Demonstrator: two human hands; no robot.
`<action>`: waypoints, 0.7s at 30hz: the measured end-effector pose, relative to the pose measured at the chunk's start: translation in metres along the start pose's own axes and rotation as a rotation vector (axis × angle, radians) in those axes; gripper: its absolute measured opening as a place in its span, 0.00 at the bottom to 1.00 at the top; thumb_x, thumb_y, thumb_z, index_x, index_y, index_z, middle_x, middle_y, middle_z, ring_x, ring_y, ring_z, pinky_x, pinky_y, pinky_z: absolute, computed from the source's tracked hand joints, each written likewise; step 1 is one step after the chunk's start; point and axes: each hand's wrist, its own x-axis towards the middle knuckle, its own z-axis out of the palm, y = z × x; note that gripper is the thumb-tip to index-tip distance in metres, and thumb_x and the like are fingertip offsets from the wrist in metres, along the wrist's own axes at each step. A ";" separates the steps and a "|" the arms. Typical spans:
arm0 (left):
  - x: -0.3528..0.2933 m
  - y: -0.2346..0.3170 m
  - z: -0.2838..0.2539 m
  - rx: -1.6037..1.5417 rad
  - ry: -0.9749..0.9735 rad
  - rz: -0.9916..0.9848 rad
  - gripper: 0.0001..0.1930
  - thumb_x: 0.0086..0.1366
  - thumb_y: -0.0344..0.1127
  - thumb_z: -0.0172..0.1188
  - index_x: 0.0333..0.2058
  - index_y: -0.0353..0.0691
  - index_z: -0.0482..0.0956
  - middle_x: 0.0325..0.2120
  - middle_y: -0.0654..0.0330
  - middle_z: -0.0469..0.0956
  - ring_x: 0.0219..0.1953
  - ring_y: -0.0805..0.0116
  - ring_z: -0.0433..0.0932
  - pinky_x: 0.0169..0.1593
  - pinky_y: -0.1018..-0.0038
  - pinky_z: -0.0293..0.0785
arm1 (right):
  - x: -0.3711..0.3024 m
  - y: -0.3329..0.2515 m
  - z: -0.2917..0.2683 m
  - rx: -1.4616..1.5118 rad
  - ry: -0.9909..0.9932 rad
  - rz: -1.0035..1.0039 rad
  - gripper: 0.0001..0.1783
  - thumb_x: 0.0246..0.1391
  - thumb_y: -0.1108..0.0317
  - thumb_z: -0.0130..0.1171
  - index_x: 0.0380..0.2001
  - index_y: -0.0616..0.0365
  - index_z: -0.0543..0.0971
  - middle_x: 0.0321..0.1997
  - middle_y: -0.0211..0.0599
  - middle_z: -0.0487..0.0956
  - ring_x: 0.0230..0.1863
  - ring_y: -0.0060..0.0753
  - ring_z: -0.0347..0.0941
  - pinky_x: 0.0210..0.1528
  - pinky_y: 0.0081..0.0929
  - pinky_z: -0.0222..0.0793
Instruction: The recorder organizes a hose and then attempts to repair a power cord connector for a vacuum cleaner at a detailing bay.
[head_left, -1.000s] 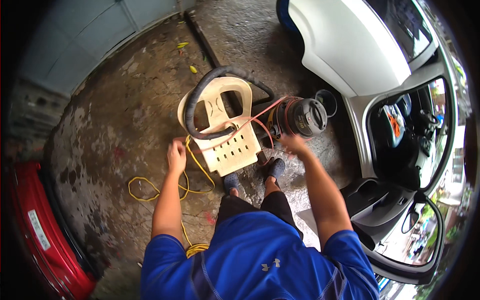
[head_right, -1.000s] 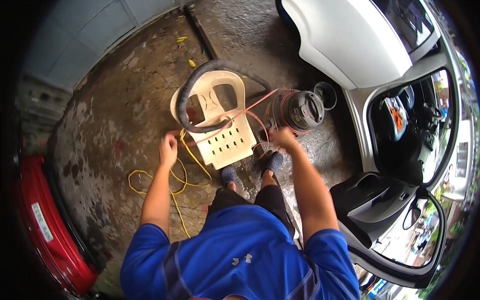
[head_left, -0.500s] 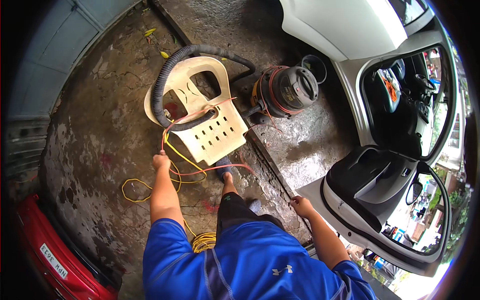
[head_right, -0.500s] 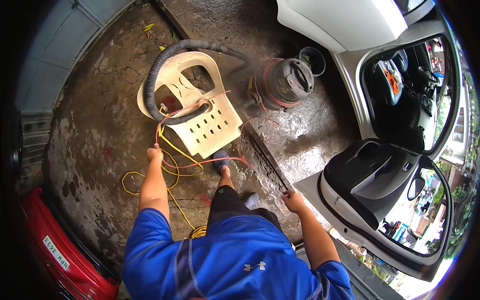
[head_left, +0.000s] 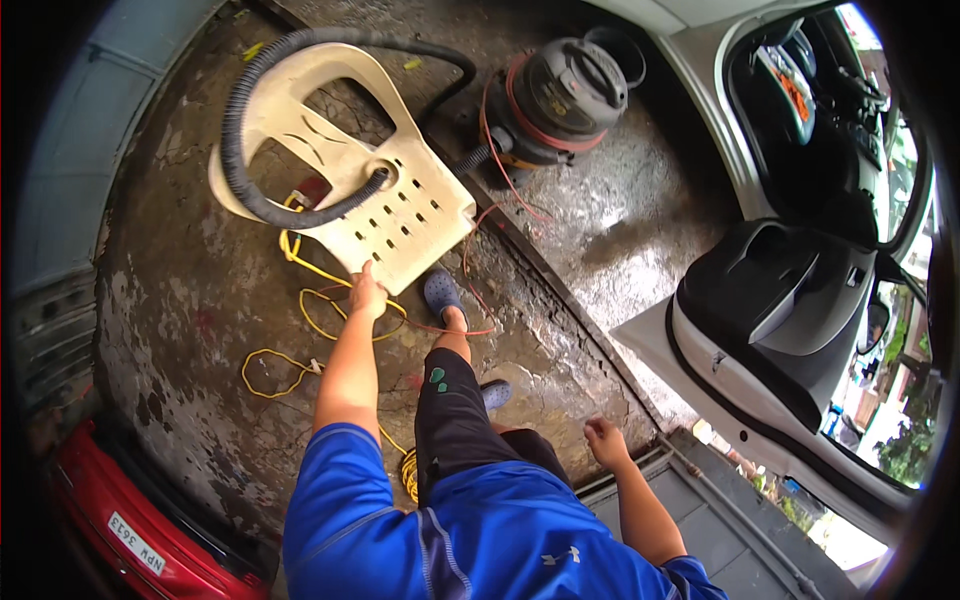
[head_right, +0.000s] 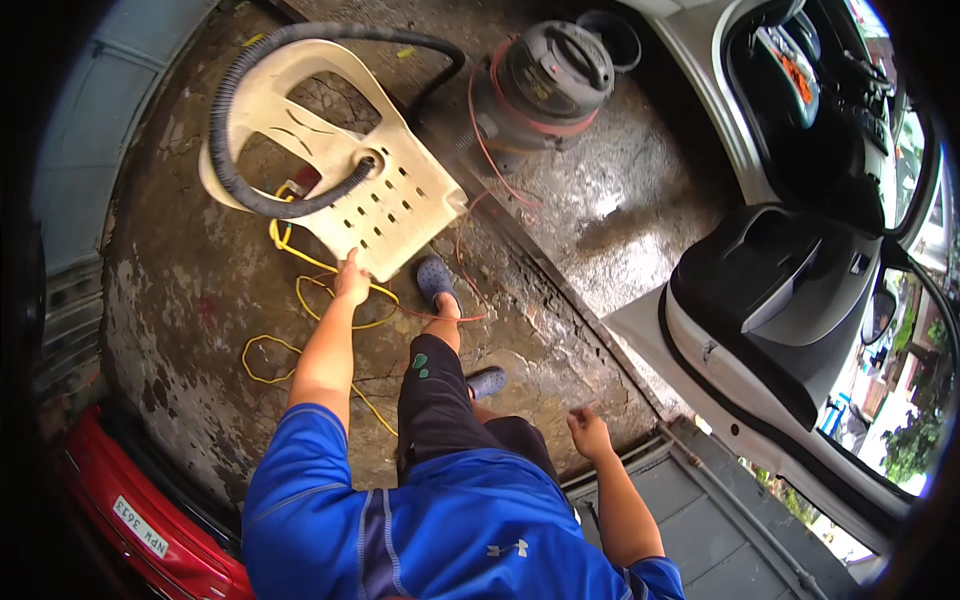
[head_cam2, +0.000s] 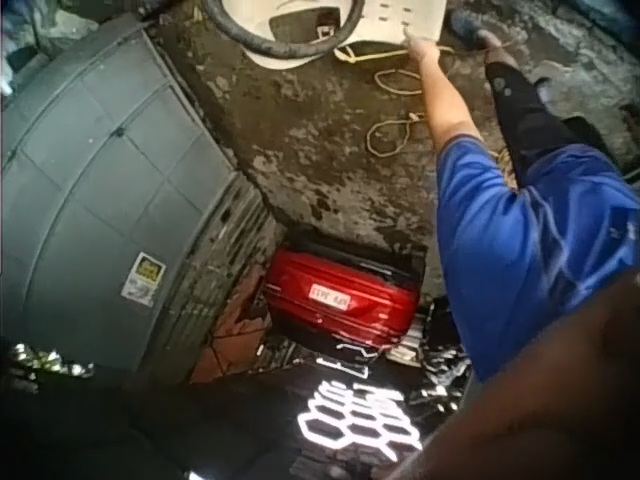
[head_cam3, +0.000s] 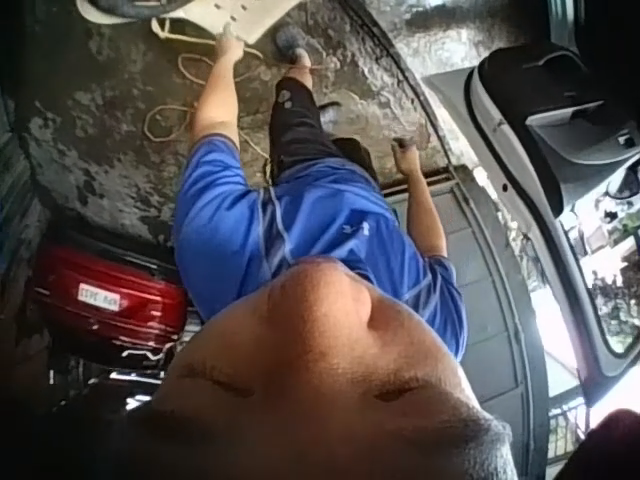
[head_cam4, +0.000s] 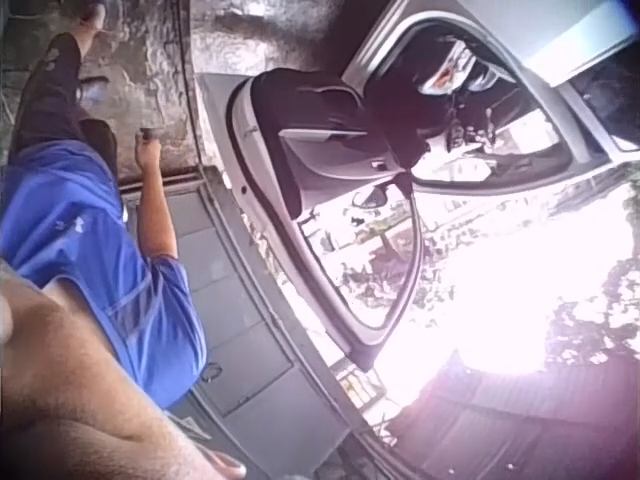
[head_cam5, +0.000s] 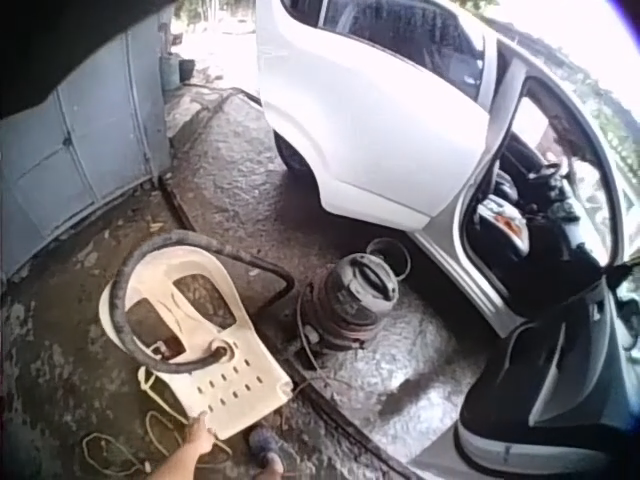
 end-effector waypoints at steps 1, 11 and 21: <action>-0.003 -0.001 0.018 0.023 -0.057 0.003 0.28 0.66 0.35 0.61 0.64 0.55 0.68 0.52 0.45 0.74 0.52 0.43 0.77 0.55 0.52 0.73 | -0.013 0.030 0.017 0.016 0.019 0.078 0.21 0.63 0.55 0.62 0.48 0.63 0.83 0.33 0.42 0.86 0.34 0.33 0.84 0.40 0.33 0.78; -0.035 -0.029 0.091 -0.247 0.038 0.036 0.10 0.67 0.35 0.65 0.33 0.38 0.74 0.25 0.51 0.82 0.28 0.48 0.82 0.36 0.57 0.76 | -0.027 0.063 0.083 0.259 -0.170 0.441 0.17 0.65 0.60 0.60 0.46 0.65 0.82 0.33 0.39 0.85 0.28 0.27 0.79 0.33 0.28 0.76; -0.050 -0.072 0.177 -0.092 -0.343 0.435 0.11 0.63 0.34 0.64 0.42 0.40 0.75 0.57 0.51 0.78 0.54 0.47 0.80 0.53 0.55 0.77 | 0.054 -0.102 0.153 0.793 -0.411 0.232 0.17 0.71 0.61 0.57 0.53 0.62 0.78 0.39 0.32 0.82 0.36 0.21 0.77 0.39 0.21 0.73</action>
